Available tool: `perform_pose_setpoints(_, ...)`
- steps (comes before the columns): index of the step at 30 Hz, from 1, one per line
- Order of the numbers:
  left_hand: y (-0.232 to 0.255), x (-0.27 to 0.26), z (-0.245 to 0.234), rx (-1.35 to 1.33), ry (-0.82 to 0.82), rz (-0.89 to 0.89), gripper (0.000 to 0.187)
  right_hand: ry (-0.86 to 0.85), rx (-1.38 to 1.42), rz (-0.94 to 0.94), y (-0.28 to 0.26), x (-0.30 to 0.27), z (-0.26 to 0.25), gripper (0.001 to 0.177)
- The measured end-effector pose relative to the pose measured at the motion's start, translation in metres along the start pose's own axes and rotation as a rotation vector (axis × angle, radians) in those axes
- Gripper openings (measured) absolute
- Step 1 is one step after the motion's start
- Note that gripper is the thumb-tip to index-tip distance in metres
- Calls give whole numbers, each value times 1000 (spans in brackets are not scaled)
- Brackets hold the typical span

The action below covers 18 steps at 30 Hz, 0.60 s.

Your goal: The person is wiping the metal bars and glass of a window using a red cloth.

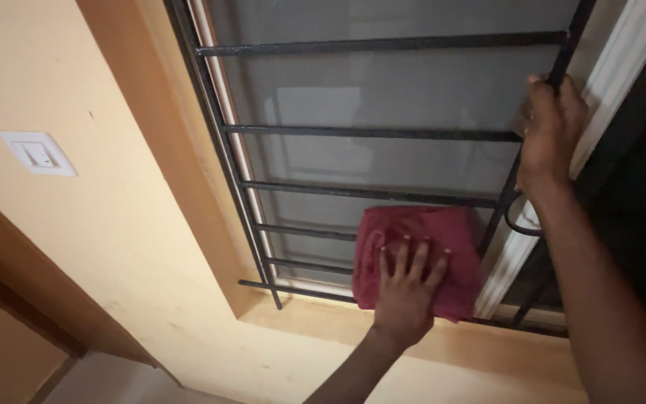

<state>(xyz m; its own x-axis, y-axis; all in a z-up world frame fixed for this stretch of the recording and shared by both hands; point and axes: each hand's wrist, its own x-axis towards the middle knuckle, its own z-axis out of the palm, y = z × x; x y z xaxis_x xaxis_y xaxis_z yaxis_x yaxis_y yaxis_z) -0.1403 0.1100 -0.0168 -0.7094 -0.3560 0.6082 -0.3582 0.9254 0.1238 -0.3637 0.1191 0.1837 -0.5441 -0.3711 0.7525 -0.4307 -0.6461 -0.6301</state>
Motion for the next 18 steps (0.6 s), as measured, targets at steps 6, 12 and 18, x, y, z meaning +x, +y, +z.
perform_pose_setpoints(6,11,5,-3,24,11,-15,81,-21,71,19,13,7,-4,18)
perform_pose_setpoints(12,11,3,0,72,-13,-20,80,-27,74,32,9,6,-3,21)
perform_pose_setpoints(18,0,-10,12,72,2,-32,76,-70,22,-16,14,6,-7,25)
